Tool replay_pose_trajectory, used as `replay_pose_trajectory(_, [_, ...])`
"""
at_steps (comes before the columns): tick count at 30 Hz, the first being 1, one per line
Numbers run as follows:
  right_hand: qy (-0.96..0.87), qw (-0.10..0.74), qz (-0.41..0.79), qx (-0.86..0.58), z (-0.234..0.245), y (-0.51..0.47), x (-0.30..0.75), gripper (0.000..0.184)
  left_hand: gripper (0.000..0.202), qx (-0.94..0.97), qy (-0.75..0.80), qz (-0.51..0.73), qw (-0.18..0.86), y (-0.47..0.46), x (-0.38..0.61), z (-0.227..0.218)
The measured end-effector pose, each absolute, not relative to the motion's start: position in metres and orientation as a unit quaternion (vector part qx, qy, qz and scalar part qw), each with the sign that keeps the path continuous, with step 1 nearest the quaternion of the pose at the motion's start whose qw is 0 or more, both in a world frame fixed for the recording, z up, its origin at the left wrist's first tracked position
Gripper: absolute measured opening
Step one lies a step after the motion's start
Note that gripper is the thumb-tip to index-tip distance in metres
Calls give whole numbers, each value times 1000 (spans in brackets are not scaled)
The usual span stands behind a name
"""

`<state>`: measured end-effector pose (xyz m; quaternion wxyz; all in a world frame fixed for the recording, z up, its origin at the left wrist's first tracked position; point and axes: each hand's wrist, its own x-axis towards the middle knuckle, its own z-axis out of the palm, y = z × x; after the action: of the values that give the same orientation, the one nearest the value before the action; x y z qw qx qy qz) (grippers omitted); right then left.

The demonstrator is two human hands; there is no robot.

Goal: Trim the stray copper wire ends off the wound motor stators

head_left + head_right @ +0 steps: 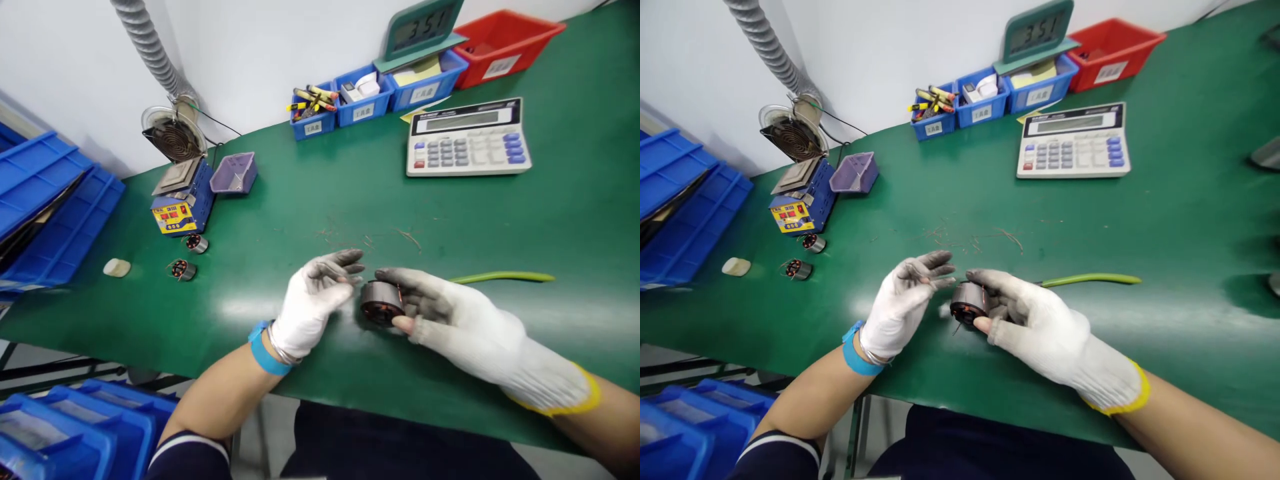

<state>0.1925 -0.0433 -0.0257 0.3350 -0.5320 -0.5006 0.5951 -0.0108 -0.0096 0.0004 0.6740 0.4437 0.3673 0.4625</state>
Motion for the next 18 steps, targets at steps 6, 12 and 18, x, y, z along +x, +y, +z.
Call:
replay_pose_trajectory(6, [-508, 322, 567, -563, -23, -43, 195, 96, 60, 591, 423, 343, 595, -15, -5, -7])
replay_pose_trajectory(12, [-500, 280, 576, -583, -29, -44, 191, 90, 17, 585, 424, 377, 580, -21, -10, 4])
replay_pose_trajectory(18, [-519, 300, 586, -544, -28, -44, 189, 86, 31, 527, 475, 485, 512, -10, -21, 20])
